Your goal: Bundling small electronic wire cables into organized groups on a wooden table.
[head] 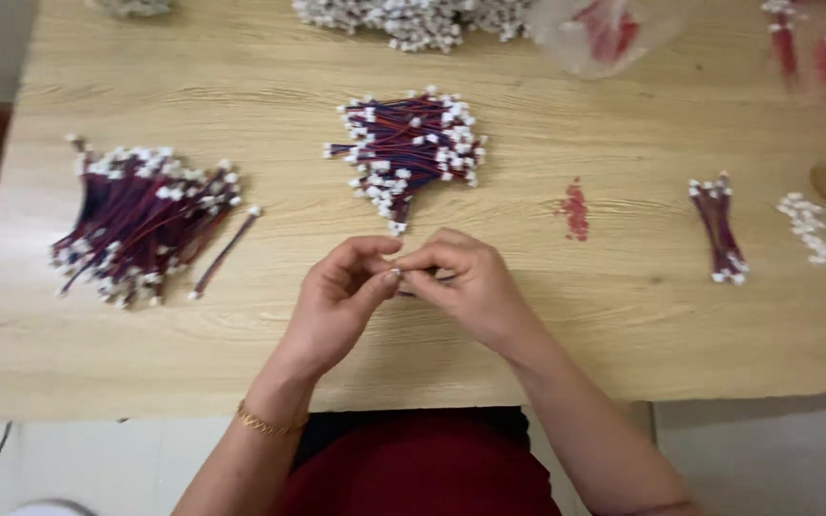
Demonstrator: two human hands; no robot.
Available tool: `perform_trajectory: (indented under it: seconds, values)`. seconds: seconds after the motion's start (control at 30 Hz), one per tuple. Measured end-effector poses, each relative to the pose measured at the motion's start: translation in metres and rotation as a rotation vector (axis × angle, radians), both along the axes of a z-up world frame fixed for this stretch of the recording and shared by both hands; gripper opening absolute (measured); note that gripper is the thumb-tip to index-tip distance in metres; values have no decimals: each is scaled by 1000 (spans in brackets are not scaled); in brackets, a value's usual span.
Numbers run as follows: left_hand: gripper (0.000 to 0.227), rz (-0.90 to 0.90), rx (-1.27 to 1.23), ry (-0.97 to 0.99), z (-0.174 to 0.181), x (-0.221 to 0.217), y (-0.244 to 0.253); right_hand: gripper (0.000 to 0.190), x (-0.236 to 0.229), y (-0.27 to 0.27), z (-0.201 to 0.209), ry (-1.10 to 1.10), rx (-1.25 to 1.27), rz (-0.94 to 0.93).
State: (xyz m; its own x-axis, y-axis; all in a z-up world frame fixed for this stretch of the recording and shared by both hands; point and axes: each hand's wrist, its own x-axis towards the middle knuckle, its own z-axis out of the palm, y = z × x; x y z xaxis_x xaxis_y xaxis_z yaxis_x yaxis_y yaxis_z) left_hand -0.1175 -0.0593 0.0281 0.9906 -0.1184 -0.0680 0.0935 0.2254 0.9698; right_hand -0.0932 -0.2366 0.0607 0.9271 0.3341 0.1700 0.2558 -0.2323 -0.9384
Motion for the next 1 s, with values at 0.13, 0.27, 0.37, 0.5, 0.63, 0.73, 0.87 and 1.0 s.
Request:
perform_trajectory:
  seconds: [0.13, 0.27, 0.37, 0.5, 0.63, 0.73, 0.87, 1.0]
  values:
    - [32, -4, 105, 4, 2, 0, 1, 14, -5, -1, 11, 32, -69, 17]
    - [24, 6, 419, -41, 3, 9, 21, 23, 14, -50, 4, -38, -219, -198]
    - [15, -6, 796, -94, 7, 16, 37, 17, 37, -111, -24, -84, -557, -453]
    - [19, 145, 977, -65, 1, 43, 51, 20, 46, -128, -27, -22, -1070, -602]
    - [22, 224, 1037, -109, -25, 87, 61, 23, 56, -122, -31, 119, -1160, -623]
    - [22, 253, 954, -257, -42, 114, 59, 24, 57, -117, -25, 112, -1087, -599]
    - [24, 251, 1046, -232, -26, 124, 43, 34, 62, -123, -46, 130, -1250, -557]
    - [22, 256, 1092, -299, -35, 137, 34, 25, 50, -124, -54, -44, -1122, -623]
